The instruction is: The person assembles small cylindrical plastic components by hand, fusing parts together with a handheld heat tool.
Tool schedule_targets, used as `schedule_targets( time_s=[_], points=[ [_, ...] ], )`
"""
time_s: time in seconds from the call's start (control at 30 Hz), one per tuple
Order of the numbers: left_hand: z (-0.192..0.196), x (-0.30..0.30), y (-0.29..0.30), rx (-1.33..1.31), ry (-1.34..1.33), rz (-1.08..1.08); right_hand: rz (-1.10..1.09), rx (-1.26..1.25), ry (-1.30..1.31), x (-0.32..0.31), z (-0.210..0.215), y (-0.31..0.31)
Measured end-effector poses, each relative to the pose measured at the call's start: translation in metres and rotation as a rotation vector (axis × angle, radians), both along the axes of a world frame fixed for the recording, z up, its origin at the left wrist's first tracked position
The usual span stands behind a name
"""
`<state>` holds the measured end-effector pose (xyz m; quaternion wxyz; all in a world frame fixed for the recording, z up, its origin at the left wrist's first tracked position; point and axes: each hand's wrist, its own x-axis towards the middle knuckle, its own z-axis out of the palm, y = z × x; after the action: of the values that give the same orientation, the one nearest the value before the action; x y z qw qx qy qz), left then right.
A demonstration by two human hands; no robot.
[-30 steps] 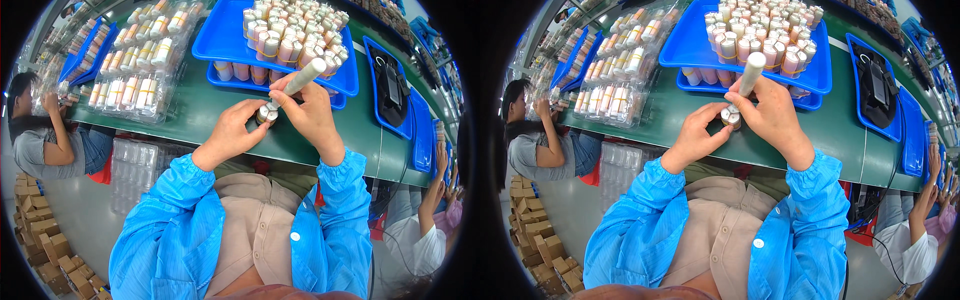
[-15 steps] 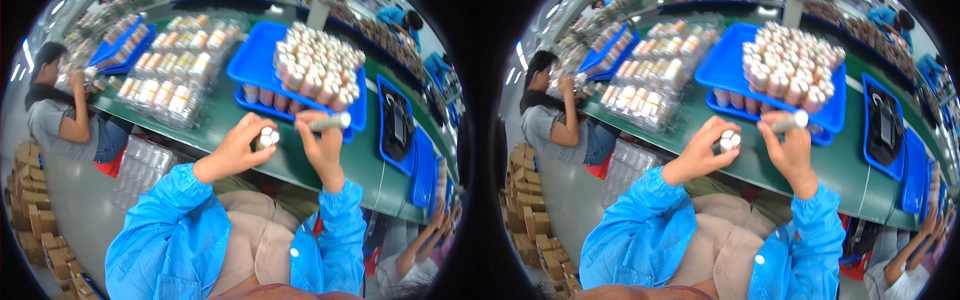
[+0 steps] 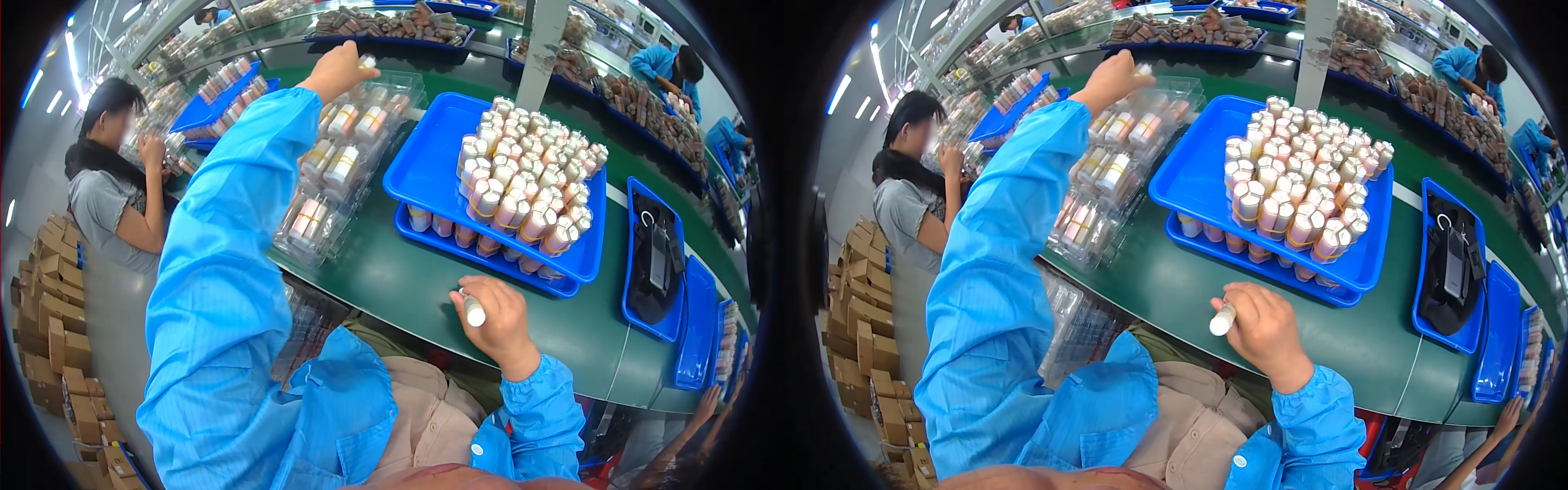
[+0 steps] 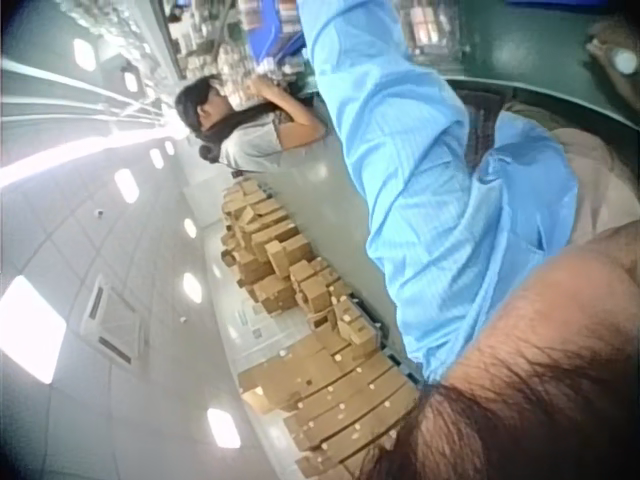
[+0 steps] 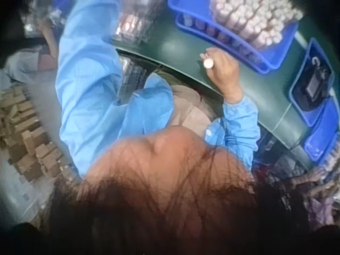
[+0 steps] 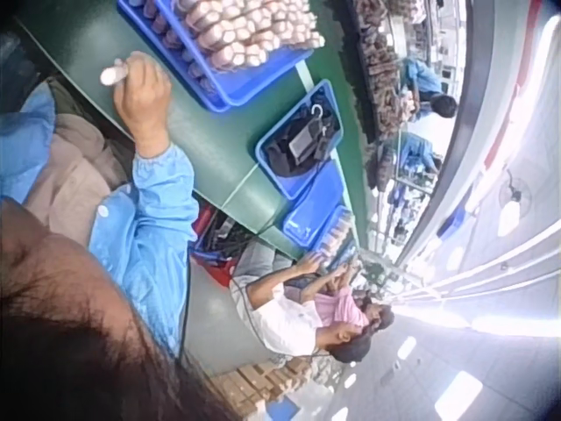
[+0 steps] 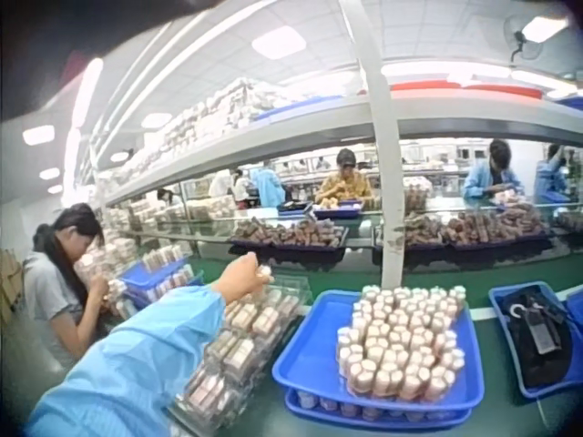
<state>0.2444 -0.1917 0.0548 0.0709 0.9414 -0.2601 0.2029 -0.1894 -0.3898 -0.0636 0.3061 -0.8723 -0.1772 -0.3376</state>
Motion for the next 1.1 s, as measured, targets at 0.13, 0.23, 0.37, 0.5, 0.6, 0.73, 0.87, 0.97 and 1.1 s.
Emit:
schedule_targets(
  time_s=[0.13,0.23,0.37,0.5,0.6,0.73,0.87,0.97,1.1],
  points=[
    [-0.027,0.018,-0.014,0.078,0.081,0.006,-0.014,-0.003,0.03,-0.003,-0.001,-0.001],
    [-0.027,0.019,-0.016,0.087,0.129,-0.037,0.003,-0.014,0.034,-0.004,0.0,0.0],
    [0.005,-0.012,-0.007,0.171,0.038,-0.16,0.005,-0.016,0.015,-0.005,0.0,0.001],
    [0.039,-0.138,-0.026,-0.001,0.342,-0.421,-0.032,-0.021,-0.028,-0.007,0.0,-0.005],
    [0.017,-0.226,-0.026,0.001,0.223,-0.726,-0.06,0.032,-0.082,-0.003,-0.001,-0.003],
    [-0.019,-0.263,-0.047,-0.139,0.074,-0.742,-0.064,0.05,-0.107,-0.004,0.0,-0.003],
    [-0.036,-0.265,-0.063,-0.255,0.178,-0.653,-0.086,0.062,-0.105,-0.003,-0.004,-0.005],
    [-0.048,-0.264,-0.069,-0.357,0.221,-0.627,-0.107,0.063,-0.099,-0.003,-0.005,-0.006],
    [-0.058,-0.266,-0.071,-0.479,0.156,-0.653,-0.116,0.061,-0.098,-0.003,-0.003,-0.004]
  ],
)
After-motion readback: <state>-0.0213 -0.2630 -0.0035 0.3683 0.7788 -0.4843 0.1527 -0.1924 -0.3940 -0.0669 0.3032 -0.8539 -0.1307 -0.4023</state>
